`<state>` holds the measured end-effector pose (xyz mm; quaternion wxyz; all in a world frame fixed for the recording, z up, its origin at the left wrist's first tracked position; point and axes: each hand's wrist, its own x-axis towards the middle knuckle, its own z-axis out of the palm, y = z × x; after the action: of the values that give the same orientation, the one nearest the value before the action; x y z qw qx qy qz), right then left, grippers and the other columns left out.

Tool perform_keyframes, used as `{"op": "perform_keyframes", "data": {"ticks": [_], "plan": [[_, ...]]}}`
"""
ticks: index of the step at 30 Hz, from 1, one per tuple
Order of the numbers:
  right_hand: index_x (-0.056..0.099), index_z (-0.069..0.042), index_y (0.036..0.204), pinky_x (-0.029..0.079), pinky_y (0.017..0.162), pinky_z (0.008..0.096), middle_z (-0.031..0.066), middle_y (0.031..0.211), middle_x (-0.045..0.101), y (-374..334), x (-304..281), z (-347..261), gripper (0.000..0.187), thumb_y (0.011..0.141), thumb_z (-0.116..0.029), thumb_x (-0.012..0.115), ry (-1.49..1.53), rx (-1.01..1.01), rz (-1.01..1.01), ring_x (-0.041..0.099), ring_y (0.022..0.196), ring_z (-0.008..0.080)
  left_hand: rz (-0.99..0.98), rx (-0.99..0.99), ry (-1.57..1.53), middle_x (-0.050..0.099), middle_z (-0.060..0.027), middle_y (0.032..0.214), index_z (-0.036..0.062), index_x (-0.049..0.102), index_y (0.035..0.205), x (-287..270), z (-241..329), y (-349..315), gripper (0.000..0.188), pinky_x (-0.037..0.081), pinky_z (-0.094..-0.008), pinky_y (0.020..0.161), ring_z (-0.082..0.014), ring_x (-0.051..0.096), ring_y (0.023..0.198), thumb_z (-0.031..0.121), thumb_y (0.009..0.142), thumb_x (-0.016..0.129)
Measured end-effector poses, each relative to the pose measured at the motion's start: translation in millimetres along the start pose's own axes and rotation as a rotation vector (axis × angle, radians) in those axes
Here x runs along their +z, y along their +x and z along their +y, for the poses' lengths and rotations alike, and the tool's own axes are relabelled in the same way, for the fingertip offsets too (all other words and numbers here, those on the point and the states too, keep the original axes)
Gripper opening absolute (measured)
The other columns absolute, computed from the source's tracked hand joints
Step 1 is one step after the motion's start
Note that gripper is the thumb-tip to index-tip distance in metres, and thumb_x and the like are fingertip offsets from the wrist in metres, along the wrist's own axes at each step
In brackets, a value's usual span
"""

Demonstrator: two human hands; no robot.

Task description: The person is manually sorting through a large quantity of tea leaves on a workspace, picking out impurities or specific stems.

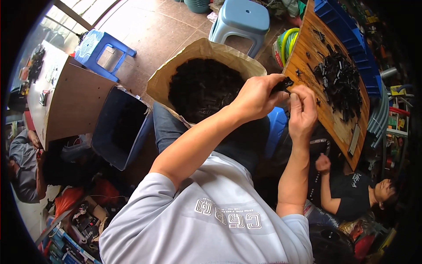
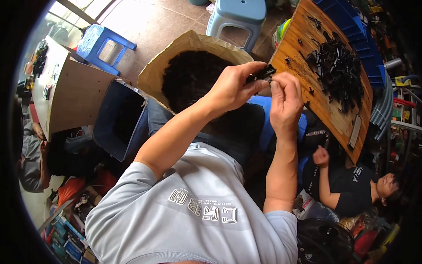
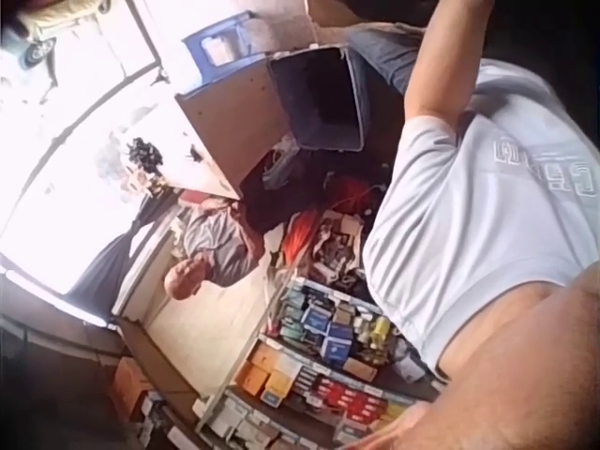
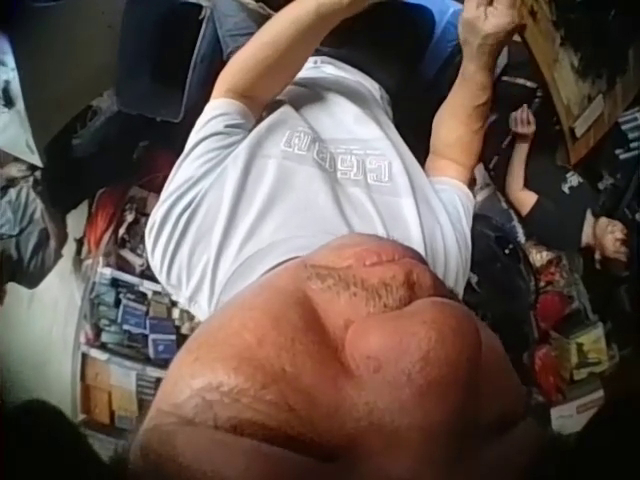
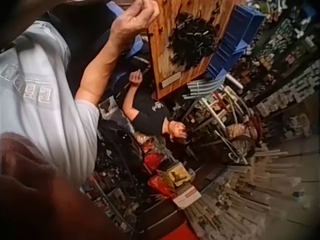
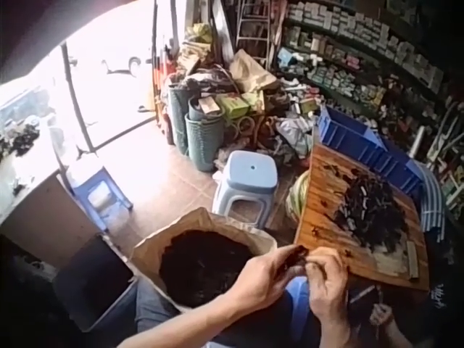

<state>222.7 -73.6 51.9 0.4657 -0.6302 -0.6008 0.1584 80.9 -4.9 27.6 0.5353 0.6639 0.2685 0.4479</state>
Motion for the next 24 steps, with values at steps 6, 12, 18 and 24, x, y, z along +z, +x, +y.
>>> {"op": "perform_keyframes", "data": {"ticks": [6, 12, 18, 24], "plan": [[0.059, 0.0, 0.108, 0.043, 0.059, 0.0209, 0.0025, 0.081, 0.06, -0.2, 2.3, 3.4, 0.015, 0.095, -0.007, 0.056, 0.495, 0.105, -0.088, 0.053, 0.065, 0.0087, -0.033, -0.044, -0.198, 0.067, -0.0148, 0.081, -0.0045, 0.062, 0.103, 0.8, 9.5, -11.0, 0.02, 0.052, -0.0302, 0.066, -0.0219, 0.066, 0.076, 0.007, 0.087, 0.062], [0.058, 0.0, 0.1, 0.044, 0.056, 0.0223, 0.0051, 0.077, 0.06, -1.9, 16.7, -2.9, 0.01, 0.09, -0.002, 0.056, 0.727, 0.173, -0.065, 0.053, 0.061, 0.0093, 0.055, -0.02, -0.082, 0.065, -0.0096, 0.074, -0.0051, 0.061, 0.093, 1.9, 4.2, -18.5, 0.008, 0.051, -0.0267, 0.06, -0.0128, 0.064, 0.068, 0.002, 0.09, 0.059], [0.059, -0.002, 0.098, 0.04, 0.056, 0.0196, 0.0012, 0.076, 0.056, -5.3, 15.8, 13.2, 0.011, 0.087, 0.0, 0.057, 0.693, 0.252, -0.11, 0.049, 0.063, 0.0062, 0.022, 0.148, 0.227, 0.065, -0.0086, 0.079, -0.0037, 0.061, 0.093, -15.8, 7.4, -20.9, 0.009, 0.052, -0.0277, 0.064, -0.0134, 0.064, 0.073, 0.004, 0.089, 0.061], [0.058, 0.001, 0.104, 0.043, 0.066, 0.0195, 0.0023, 0.089, 0.06, -13.8, 17.2, -10.6, 0.021, 0.088, -0.01, 0.067, 0.567, 0.178, -0.232, 0.055, 0.076, 0.0082, 0.112, -0.401, -0.749, 0.066, -0.0068, 0.094, -0.0039, 0.059, 0.116, -36.0, -8.2, -17.3, 0.026, 0.05, -0.0233, 0.068, -0.0109, 0.061, 0.08, 0.008, 0.093, 0.057]]}}
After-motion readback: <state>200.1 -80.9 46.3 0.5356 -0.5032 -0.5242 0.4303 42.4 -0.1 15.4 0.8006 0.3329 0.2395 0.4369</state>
